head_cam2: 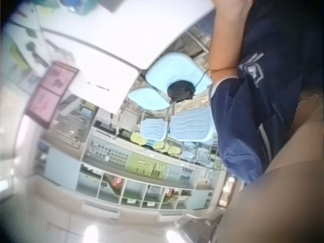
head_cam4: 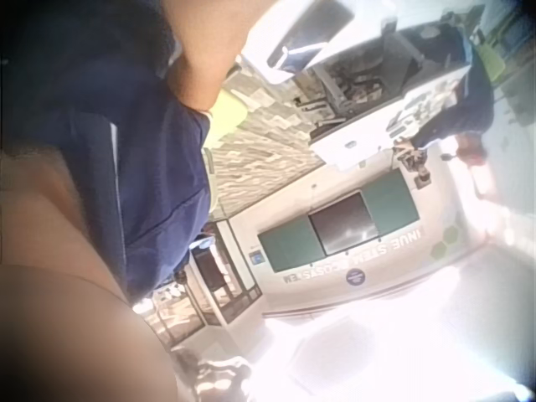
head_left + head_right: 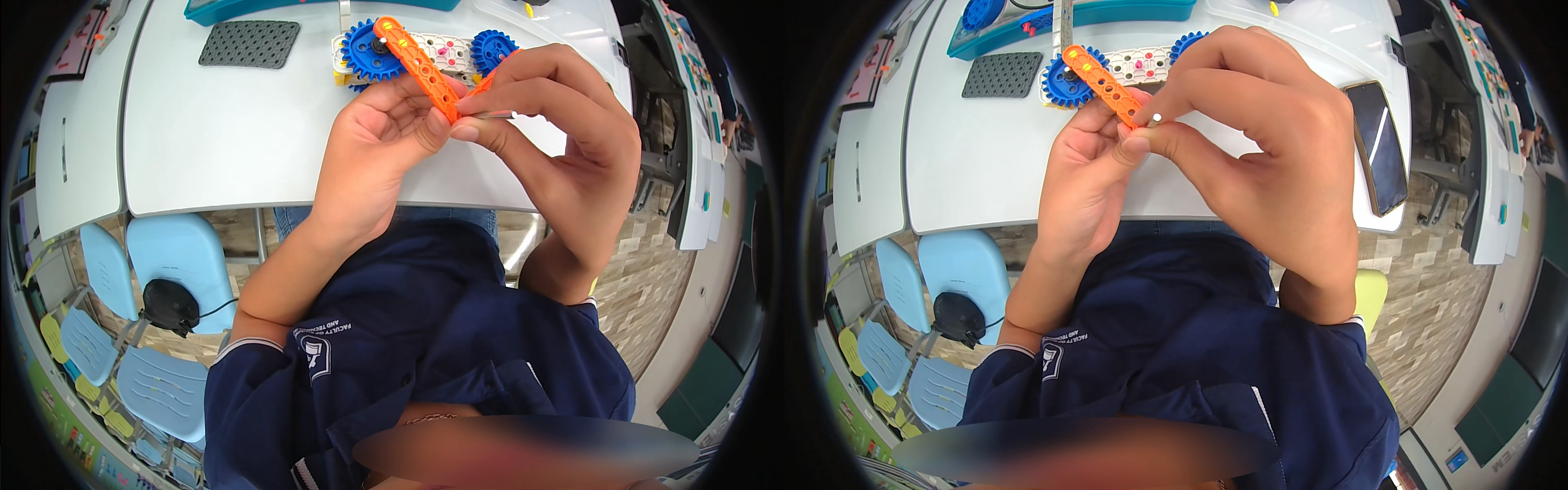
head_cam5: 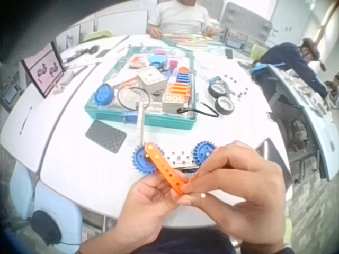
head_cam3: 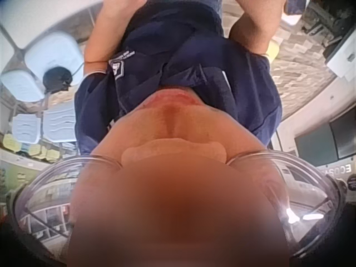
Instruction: The person assembles a mechanical model using colorful plastic gears, beams, and connectors from a kit tray. They attach a black belt between two blue gears, insert a white axle through the gear assembly, and secure orange beams to the frame. The person repeatedly adjusts and reorients the structure while adding components.
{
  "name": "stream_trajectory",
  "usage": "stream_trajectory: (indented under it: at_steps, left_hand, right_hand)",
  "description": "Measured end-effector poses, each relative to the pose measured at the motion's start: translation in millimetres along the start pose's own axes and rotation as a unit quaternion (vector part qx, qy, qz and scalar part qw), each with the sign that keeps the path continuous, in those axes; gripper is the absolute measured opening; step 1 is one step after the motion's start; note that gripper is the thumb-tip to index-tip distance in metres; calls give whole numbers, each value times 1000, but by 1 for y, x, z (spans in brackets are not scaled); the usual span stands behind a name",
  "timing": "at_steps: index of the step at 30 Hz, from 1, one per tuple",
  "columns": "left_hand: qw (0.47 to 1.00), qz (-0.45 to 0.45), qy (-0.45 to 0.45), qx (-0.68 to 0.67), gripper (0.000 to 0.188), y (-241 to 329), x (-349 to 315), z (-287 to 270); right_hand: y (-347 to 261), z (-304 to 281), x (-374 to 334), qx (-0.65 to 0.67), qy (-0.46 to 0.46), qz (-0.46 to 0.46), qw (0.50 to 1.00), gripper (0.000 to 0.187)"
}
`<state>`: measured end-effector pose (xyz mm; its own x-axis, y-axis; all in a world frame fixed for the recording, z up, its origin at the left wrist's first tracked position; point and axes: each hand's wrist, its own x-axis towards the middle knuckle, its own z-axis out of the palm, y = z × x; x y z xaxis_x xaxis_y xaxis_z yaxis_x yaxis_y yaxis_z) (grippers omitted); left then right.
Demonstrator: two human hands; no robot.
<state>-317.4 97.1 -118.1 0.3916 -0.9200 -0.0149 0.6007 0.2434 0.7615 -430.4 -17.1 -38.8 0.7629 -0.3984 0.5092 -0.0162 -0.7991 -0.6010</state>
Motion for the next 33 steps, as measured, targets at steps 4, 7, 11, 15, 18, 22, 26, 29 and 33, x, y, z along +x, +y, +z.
stream_trajectory:
  at_steps: [4,7,11,15,18,22,26,29,33]
  left_hand:
    - [1000,2,5,-14,32,-1,0,0]
    - [1000,-7,14,-10,33,-3,0,-1]
    - [1000,-4,14,-6,33,-3,-1,-2]
    - [1000,3,3,13,34,-2,-2,-2]
    - [999,4,-6,35,35,2,-2,-3]
    - [999,-3,2,35,36,9,-2,-5]
    - [999,-35,11,27,33,17,1,-4]
    - [997,-34,15,67,30,20,2,-1]
    - [992,-14,19,125,26,21,0,2]
  right_hand:
    - [-2,-3,-2,47,28,3,999,25]
    - [-3,-3,-6,64,31,24,997,26]
    - [4,-5,-8,46,1,-6,999,30]
    - [17,-23,-11,73,34,56,995,25]
    - [40,-22,-12,105,105,79,986,15]
    - [59,-18,-20,76,89,115,986,18]
    - [61,-9,-22,25,44,87,995,40]
    - [62,2,-20,26,30,88,995,47]
    - [64,14,-23,93,37,130,986,37]
